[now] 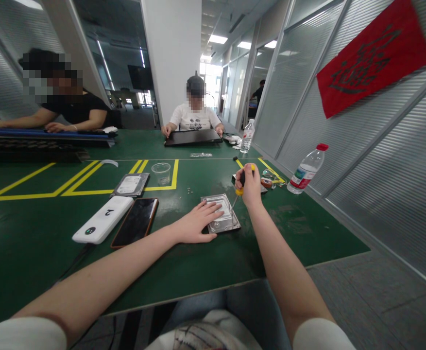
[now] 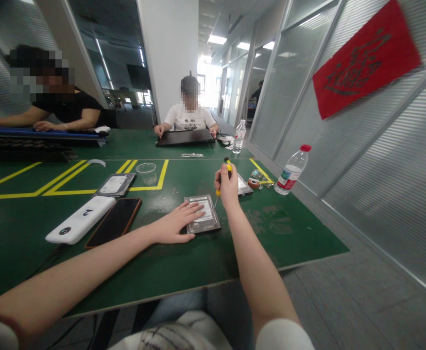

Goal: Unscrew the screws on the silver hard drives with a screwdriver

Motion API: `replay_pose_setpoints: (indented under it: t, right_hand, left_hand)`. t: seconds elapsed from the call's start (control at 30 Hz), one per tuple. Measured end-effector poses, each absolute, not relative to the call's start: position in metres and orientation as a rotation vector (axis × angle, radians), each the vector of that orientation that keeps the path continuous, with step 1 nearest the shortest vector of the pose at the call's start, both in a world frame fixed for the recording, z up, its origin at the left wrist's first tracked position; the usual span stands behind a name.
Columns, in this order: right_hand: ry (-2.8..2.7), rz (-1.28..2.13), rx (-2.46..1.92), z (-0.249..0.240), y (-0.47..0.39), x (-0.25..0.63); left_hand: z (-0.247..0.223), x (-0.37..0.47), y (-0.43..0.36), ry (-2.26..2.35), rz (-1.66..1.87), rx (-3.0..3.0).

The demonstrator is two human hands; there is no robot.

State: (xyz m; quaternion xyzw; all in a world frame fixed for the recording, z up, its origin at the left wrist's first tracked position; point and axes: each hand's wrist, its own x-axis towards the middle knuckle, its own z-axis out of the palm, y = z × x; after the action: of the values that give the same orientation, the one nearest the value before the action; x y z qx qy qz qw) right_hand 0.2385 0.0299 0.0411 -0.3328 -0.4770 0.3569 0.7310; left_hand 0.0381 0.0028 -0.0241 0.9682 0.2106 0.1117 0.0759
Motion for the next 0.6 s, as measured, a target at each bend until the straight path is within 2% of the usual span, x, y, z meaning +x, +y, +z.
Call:
replay_pose_setpoints:
  t: [0.23,0.47,0.6]
  right_hand:
    - [-1.155,0.557,-0.886,0.0414,0.0296,0.2438]
    - [-1.057,0.755,-0.662,0.0419,0.0318,0.2398]
    - [-1.055,0.711,-0.642,0.0414,0.0288,0.2357]
  left_hand:
    - [-0.0263,0.0378,0.0042,0.62,0.338,2.901]
    - [-0.0254,0.0381,0.0035,0.63,0.321,2.909]
    - [-0.0262,0.0382,0.0044,0.627,0.319,2.915]
